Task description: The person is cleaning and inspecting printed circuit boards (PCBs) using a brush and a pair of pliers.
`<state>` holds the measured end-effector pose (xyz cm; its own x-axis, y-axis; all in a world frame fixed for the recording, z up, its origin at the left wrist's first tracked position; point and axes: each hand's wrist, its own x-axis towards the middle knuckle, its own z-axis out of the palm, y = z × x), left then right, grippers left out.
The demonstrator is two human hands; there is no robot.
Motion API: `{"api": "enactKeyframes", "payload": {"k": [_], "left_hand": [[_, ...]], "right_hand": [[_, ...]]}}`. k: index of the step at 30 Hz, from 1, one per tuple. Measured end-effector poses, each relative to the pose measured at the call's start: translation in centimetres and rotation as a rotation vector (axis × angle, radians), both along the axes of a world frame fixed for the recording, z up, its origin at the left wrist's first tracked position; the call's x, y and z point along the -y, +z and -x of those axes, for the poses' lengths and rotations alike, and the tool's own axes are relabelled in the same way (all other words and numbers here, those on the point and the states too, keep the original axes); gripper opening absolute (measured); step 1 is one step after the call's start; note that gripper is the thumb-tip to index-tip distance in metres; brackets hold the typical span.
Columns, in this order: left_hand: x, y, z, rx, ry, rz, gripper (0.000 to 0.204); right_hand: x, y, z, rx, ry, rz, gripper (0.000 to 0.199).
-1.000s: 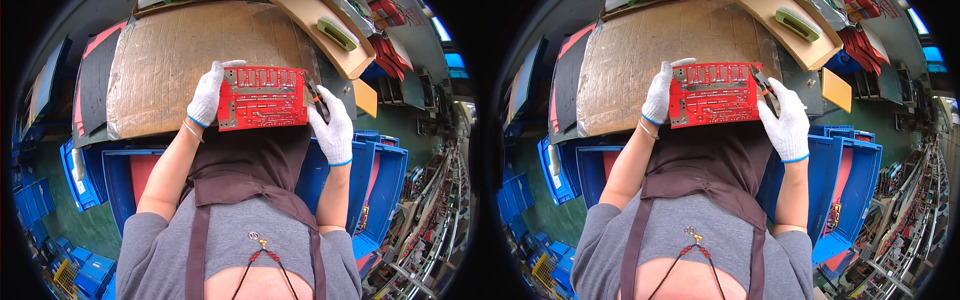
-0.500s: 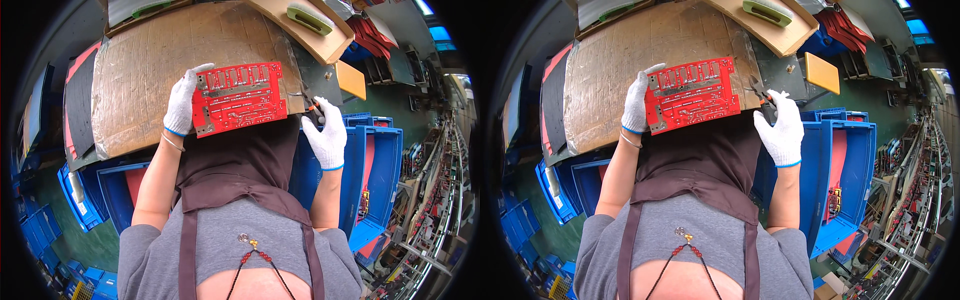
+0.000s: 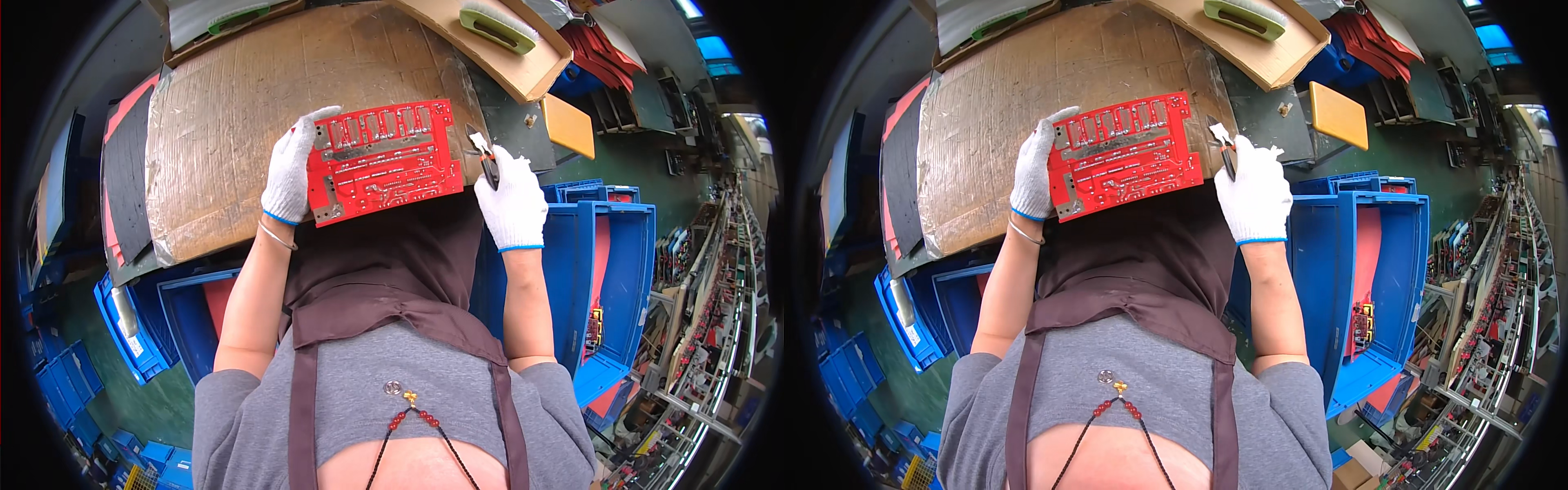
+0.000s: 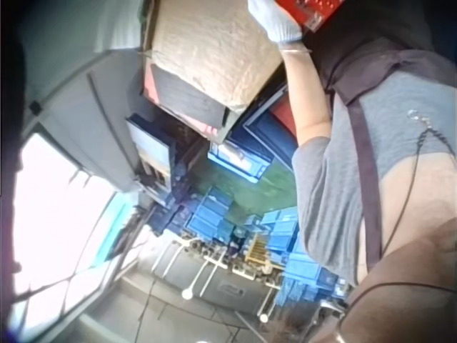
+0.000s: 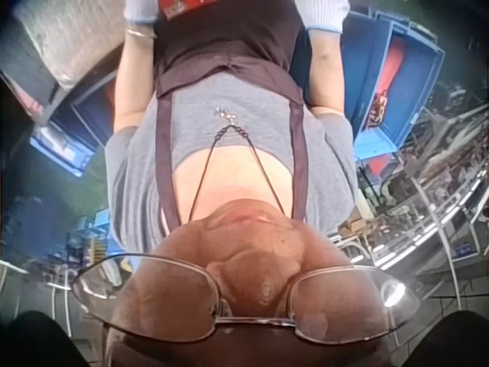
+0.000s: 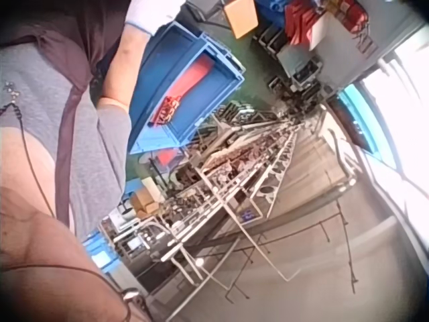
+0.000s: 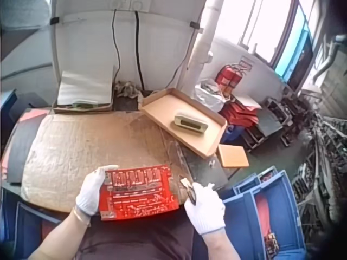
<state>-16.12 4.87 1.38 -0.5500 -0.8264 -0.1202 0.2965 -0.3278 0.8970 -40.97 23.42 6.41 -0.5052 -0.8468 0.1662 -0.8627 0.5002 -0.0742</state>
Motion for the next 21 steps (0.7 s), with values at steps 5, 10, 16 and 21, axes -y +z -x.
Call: {"api": "enactKeyframes", "payload": {"k": [5, 10, 16, 21], "left_hand": [[0.1, 0.1, 0.2, -0.010, 0.011, 0.001, 0.049], [0.2, -0.2, 0.2, -0.014, 0.013, 0.000, 0.049], [0.0, 0.1, 0.1, -0.014, 0.017, -0.006, 0.048], [0.1, -0.1, 0.1, -0.008, 0.009, -0.002, 0.047]], "right_hand": [[-0.4, -0.2, -1.0, 0.057, 0.117, 0.232, 0.049], [-0.2, -0.2, -0.3, 0.076, 0.023, 0.095, 0.048], [-0.1, 0.3, -2.0, 0.128, 0.050, 0.130, 0.048], [-0.5, -0.5, -0.8, 0.060, 0.041, 0.157, 0.049]]}}
